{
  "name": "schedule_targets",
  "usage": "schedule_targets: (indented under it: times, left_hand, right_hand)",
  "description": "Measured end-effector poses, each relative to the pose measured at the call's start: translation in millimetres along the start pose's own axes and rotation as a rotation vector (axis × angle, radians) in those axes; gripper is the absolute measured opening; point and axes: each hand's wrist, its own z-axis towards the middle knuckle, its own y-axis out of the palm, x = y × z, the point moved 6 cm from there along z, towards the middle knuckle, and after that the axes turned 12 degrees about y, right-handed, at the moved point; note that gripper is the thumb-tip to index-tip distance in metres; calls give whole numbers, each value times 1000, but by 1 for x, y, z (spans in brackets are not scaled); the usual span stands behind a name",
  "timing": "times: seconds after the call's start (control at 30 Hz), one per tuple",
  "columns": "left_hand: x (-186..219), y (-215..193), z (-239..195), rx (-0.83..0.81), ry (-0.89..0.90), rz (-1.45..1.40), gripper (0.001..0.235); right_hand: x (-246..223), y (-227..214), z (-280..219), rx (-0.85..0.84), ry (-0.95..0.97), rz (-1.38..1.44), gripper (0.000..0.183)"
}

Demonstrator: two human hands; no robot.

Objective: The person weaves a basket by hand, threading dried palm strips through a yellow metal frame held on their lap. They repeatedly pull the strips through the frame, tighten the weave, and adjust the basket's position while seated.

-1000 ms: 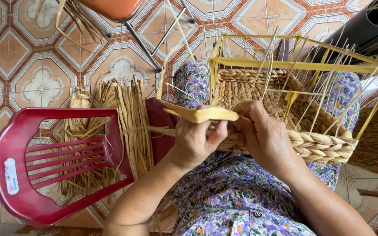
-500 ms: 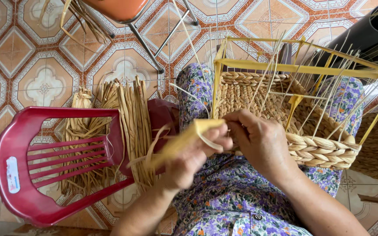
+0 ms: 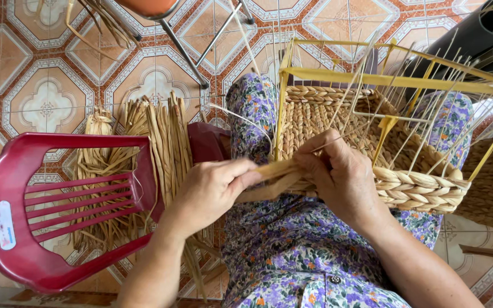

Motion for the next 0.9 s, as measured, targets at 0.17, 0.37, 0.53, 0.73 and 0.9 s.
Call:
schedule_targets:
  times: [0.17, 0.37, 0.53, 0.73, 0.9]
  left_hand:
    - [40, -50, -18, 502, 406, 424, 24]
    - [67, 6, -11, 517, 637, 529, 41]
    - [48, -9, -3, 265, 535, 439, 27]
    - [92, -74, -67, 732, 857, 485, 23]
    - [82, -43, -41, 711, 781, 186, 17]
  right_hand:
    - [8, 3, -1, 23, 66, -7, 8]
    - [-2, -20, -1, 52, 158, -80, 16]
    - [-41, -14, -15, 13, -283, -262, 21]
    - [-20, 14, -8, 0, -229, -286, 20]
    - [-4, 15, -8, 130, -80, -201, 19]
